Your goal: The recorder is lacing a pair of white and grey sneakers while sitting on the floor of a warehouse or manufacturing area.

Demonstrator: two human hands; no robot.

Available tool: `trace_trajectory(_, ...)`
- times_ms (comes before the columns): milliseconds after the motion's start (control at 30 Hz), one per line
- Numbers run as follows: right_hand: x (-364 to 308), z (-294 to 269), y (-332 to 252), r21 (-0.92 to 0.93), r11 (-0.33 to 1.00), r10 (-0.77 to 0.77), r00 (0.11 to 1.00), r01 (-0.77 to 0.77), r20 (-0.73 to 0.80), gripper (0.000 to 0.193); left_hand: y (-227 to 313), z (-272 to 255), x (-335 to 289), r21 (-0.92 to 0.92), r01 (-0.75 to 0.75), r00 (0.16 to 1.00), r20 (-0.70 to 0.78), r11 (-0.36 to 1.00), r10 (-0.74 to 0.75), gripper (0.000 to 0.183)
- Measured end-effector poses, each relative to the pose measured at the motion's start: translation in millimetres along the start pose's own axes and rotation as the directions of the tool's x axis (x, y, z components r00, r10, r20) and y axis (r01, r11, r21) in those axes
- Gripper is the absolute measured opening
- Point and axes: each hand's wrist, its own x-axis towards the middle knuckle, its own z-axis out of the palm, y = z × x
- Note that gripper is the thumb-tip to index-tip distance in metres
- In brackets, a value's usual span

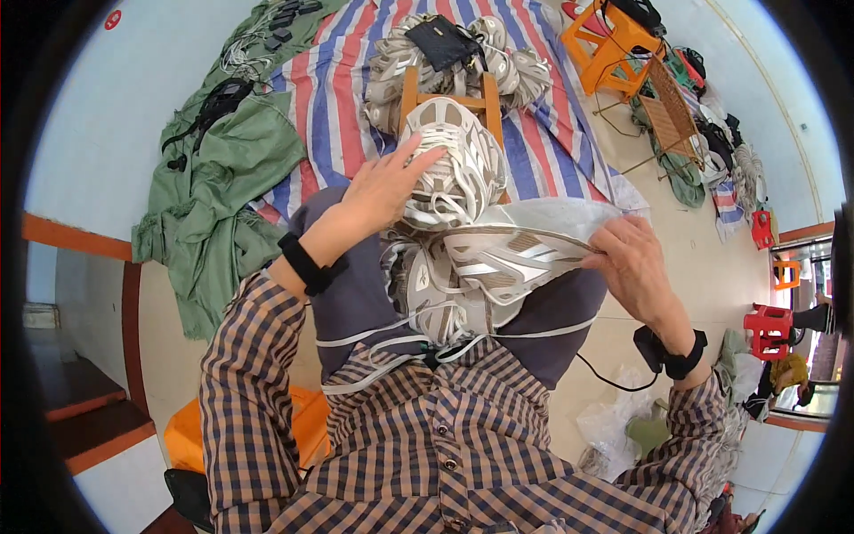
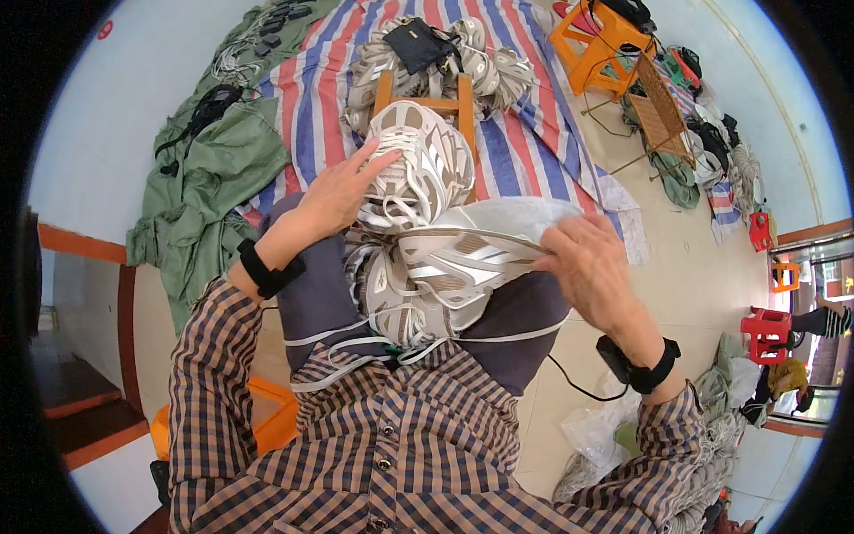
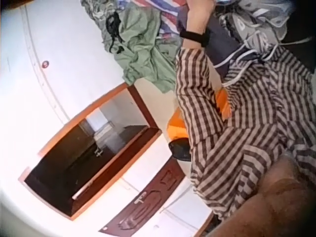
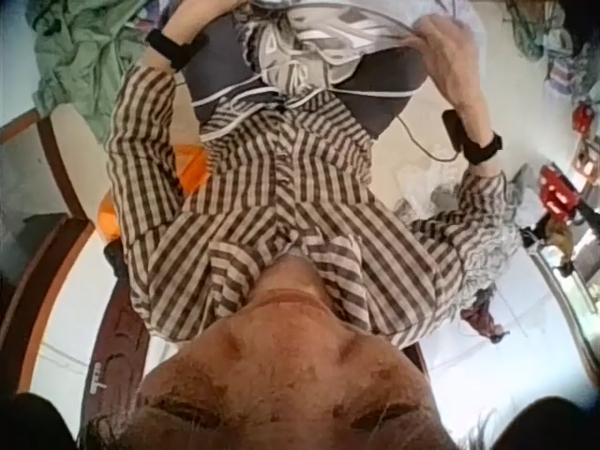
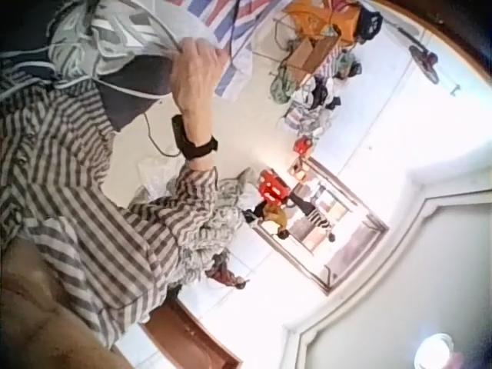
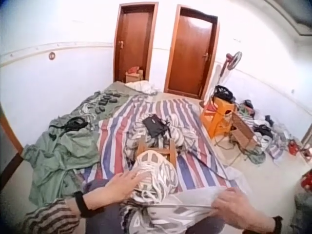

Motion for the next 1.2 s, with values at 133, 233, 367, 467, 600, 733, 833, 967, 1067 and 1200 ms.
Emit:
trace_trajectory(133, -2, 8, 8, 0.013, 0.985, 0.168, 0.965, -0.175, 0.202, 0.02, 18, 8, 0, 0.054, -0.01, 0.999, -0.047, 0.998, 0.012, 0.075)
trace_trajectory(233, 31, -5, -3, 0.108, 0.99, 0.055, 0.95, -0.092, 0.307, 0.024, 32, -13, -18, 0.052, -0.004, 0.997, -0.081, 0.999, 0.008, 0.059)
trace_trajectory(367, 56, -3, -16, 0.129, 0.991, -0.062, 0.973, 0.034, 0.223, 0.038, 88, -38, -74, -0.22, -0.091, 0.964, 0.227, 0.971, 0.142, 0.036)
trace_trajectory(467, 93, 5, -47, 0.095, 0.981, -0.187, 0.943, 0.167, 0.275, 0.034, 127, -11, -99, -0.519, -0.305, 0.908, 0.096, 0.798, 0.409, 0.03)
trace_trajectory(600, 122, 17, -71, -0.076, 0.961, -0.183, 0.817, 0.266, 0.547, 0.027, 167, 43, -63, -0.262, -0.483, 0.865, 0.005, 0.835, 0.502, 0.032)
trace_trajectory(733, 94, 11, -33, 0.121, 0.962, -0.269, 0.916, 0.244, 0.297, 0.018, 143, 62, -63, -0.051, -0.486, 0.842, 0.24, 0.872, 0.483, 0.024)
trace_trajectory(833, 67, 10, 13, 0.44, 0.895, -0.207, 0.945, 0.077, 0.255, 0.021, 132, 29, -71, 0.182, -0.63, 0.744, 0.419, 0.755, 0.521, 0.016)
trace_trajectory(967, 24, 17, 37, 0.398, 0.905, 0.015, 0.945, -0.152, 0.326, 0.019, 110, 0, -86, 0.228, -0.629, 0.744, 0.455, 0.744, 0.489, 0.021)
trace_trajectory(1067, 4, 31, 43, 0.336, 0.907, 0.134, 0.931, -0.253, 0.338, 0.016, 99, -2, -87, 0.125, -0.569, 0.8, 0.312, 0.813, 0.512, 0.028)
trace_trajectory(1200, 12, 42, 5, 0.14, 0.987, -0.118, 0.941, 0.077, 0.316, 0.026, 103, 9, -86, 0.118, -0.528, 0.823, 0.317, 0.841, 0.472, 0.037)
